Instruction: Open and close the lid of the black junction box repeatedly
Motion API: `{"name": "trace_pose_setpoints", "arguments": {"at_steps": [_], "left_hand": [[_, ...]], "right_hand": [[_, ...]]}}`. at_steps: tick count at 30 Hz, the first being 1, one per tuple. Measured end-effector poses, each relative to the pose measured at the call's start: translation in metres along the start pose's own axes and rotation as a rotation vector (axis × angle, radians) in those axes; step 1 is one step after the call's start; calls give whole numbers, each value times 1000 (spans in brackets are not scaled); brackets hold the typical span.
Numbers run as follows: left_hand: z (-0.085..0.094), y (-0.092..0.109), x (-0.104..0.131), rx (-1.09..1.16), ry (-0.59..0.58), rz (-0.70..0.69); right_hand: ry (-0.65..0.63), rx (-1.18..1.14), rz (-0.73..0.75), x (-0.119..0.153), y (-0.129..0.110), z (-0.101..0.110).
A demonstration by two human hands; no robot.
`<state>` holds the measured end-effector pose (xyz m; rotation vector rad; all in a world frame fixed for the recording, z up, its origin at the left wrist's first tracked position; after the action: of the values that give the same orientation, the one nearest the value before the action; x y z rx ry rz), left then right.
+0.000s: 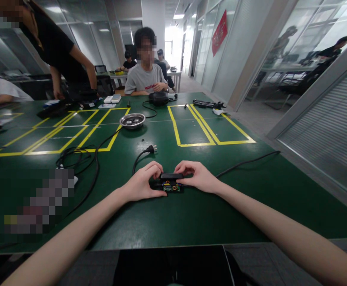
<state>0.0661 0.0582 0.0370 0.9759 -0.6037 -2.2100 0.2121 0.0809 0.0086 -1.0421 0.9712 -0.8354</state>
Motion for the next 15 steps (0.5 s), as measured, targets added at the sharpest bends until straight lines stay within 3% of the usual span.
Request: {"name": "trace_pose_setpoints", "arguments": {"at_steps": [8, 15], "left_hand": [[-1, -3, 1, -19, -11, 11], [-8, -6, 4, -88, -86, 5]], "right_hand": [[-93, 15, 27, 2, -5, -6], [-209, 158, 229, 8, -27, -13]]}}
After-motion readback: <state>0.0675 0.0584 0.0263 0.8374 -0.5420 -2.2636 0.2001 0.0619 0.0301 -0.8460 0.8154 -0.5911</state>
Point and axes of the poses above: each hand's wrist, its own x-axis away from the middle knuckle, its own z-axis out of the back of the hand, y = z × x, the point moved 10 cm from there along -x, towards the middle knuckle, and after that the axes turned 10 degrees about y, right-handed, at the moved point
